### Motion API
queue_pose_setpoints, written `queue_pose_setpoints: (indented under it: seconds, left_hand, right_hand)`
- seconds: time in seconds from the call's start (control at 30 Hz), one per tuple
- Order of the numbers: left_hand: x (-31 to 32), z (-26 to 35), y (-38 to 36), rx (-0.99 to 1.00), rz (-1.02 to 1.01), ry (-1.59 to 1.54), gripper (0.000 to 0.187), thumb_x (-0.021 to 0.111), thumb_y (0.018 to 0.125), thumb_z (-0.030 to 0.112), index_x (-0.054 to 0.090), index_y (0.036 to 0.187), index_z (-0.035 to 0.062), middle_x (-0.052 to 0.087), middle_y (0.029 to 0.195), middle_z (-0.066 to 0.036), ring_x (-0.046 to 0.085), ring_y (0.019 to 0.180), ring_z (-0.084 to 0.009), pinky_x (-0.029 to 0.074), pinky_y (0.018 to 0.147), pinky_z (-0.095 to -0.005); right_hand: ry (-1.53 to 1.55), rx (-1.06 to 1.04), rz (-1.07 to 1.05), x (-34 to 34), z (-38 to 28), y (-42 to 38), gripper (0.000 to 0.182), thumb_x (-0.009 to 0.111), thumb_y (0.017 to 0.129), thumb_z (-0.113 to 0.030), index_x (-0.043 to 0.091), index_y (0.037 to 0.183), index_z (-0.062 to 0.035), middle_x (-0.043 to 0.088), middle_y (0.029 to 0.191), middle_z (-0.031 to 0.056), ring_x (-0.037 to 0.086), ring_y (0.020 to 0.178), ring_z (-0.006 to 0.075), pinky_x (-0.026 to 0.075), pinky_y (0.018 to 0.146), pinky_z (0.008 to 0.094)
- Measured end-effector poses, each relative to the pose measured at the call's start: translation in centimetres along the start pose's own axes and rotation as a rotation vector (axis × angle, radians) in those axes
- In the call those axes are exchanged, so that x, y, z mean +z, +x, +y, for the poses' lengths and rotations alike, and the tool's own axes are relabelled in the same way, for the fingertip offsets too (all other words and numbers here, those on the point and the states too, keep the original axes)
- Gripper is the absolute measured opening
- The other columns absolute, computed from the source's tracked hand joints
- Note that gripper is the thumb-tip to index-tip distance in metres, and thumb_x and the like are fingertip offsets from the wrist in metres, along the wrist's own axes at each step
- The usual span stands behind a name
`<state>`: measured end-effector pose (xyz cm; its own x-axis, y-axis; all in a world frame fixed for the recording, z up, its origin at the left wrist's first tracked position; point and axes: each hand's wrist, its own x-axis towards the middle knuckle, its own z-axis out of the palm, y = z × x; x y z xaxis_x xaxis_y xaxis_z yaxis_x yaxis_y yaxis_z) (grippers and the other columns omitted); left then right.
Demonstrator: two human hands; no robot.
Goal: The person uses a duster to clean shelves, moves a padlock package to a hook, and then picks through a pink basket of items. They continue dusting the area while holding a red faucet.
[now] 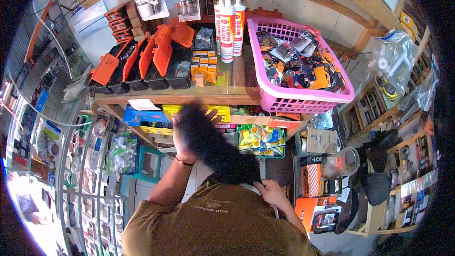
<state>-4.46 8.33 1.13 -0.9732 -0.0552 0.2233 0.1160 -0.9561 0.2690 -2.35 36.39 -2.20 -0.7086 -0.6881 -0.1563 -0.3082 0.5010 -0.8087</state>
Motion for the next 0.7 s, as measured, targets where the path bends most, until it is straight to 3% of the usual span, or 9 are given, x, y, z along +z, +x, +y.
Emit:
queue_pose_setpoints:
  seconds: [0.1,0.2,0.3,0.33,0.37,0.5,0.53,0.6,0.7]
  left_hand:
    - [1.0,0.1,-1.0,0.187,0.171,0.231,0.067,0.022,0.084,0.058,0.032,0.127,0.0084,0.039,0.126,-0.015,0.035,0.117,-0.0348,0.029,0.090,-0.0598]
    - [0.6,0.8,-1.2,-0.035,0.184,0.043,0.080,0.024,0.076,0.069,0.029,0.128,0.0078,0.034,0.130,-0.017,0.033,0.118,-0.0375,0.027,0.090,-0.0615]
    - [0.8,0.3,-1.8,0.078,0.041,-0.016,0.075,0.028,0.078,0.065,0.030,0.127,0.0089,0.034,0.129,-0.019,0.039,0.113,-0.0373,0.034,0.089,-0.0563]
    - [0.8,0.6,-1.5,0.081,-0.072,-0.111,0.074,0.027,0.079,0.065,0.030,0.127,0.0087,0.034,0.129,-0.019,0.040,0.112,-0.0375,0.035,0.089,-0.0554]
    - [1.0,0.2,-1.9,0.169,0.240,0.196,0.075,0.028,0.078,0.065,0.031,0.127,0.0080,0.034,0.129,-0.020,0.037,0.116,-0.0364,0.031,0.092,-0.0553]
    - [-1.4,0.2,-2.1,0.075,0.020,0.082,0.074,0.028,0.080,0.062,0.027,0.129,0.0054,0.030,0.131,-0.018,0.029,0.121,-0.0352,0.023,0.096,-0.0562]
    - [0.8,0.4,-1.9,0.253,0.236,0.226,0.073,0.029,0.081,0.061,0.027,0.129,0.0061,0.029,0.133,-0.017,0.027,0.122,-0.0351,0.022,0.095,-0.0585]
    - [2.2,0.0,-2.1,0.161,0.150,0.128,0.071,0.027,0.081,0.061,0.027,0.130,0.0084,0.031,0.132,-0.016,0.030,0.121,-0.0345,0.024,0.096,-0.0557]
    - [-2.9,0.1,-1.4,-0.030,0.024,-0.045,0.073,0.022,0.081,0.063,0.029,0.129,0.0081,0.036,0.129,-0.016,0.036,0.117,-0.0337,0.027,0.099,-0.0456]
  right_hand:
    - [0.002,0.159,-0.025,0.0,-0.3,0.0,0.032,0.052,0.083,-0.027,0.056,0.072,0.0024,0.054,0.063,0.0225,0.053,0.056,0.0367,0.040,0.052,0.0415]
    - [-0.077,-0.152,-0.102,-0.3,-0.4,-0.1,0.031,0.052,0.083,-0.028,0.057,0.076,0.0014,0.055,0.065,0.0224,0.055,0.060,0.0368,0.041,0.055,0.0409]
    - [0.033,0.257,-0.115,0.0,-0.4,-0.3,0.031,0.052,0.082,-0.029,0.059,0.081,0.0004,0.057,0.069,0.0221,0.057,0.065,0.0360,0.043,0.058,0.0396]
    - [-0.014,0.184,-0.123,0.1,-0.2,-0.5,0.031,0.052,0.082,-0.030,0.059,0.082,0.0002,0.057,0.070,0.0220,0.057,0.066,0.0357,0.044,0.059,0.0392]
    - [-0.060,0.107,-0.130,0.1,0.0,-0.6,0.031,0.052,0.082,-0.030,0.059,0.083,0.0000,0.057,0.070,0.0219,0.058,0.066,0.0353,0.044,0.060,0.0388]
    - [0.011,-0.089,-0.097,0.6,0.0,-1.1,0.032,0.052,0.082,-0.030,0.059,0.083,0.0005,0.057,0.070,0.0216,0.057,0.065,0.0360,0.044,0.059,0.0392]
    - [0.124,0.083,-0.070,0.9,-0.2,-1.0,0.029,0.054,0.082,-0.027,0.058,0.079,0.0012,0.054,0.066,0.0216,0.053,0.057,0.0327,0.041,0.054,0.0385]
    - [0.234,0.255,-0.044,1.3,0.2,-1.1,0.027,0.055,0.082,-0.024,0.057,0.075,0.0020,0.051,0.061,0.0216,0.049,0.048,0.0294,0.038,0.049,0.0377]
    - [0.046,-0.160,0.015,1.7,0.6,-1.5,0.028,0.055,0.082,-0.024,0.057,0.074,0.0026,0.050,0.061,0.0234,0.050,0.051,0.0335,0.039,0.051,0.0384]
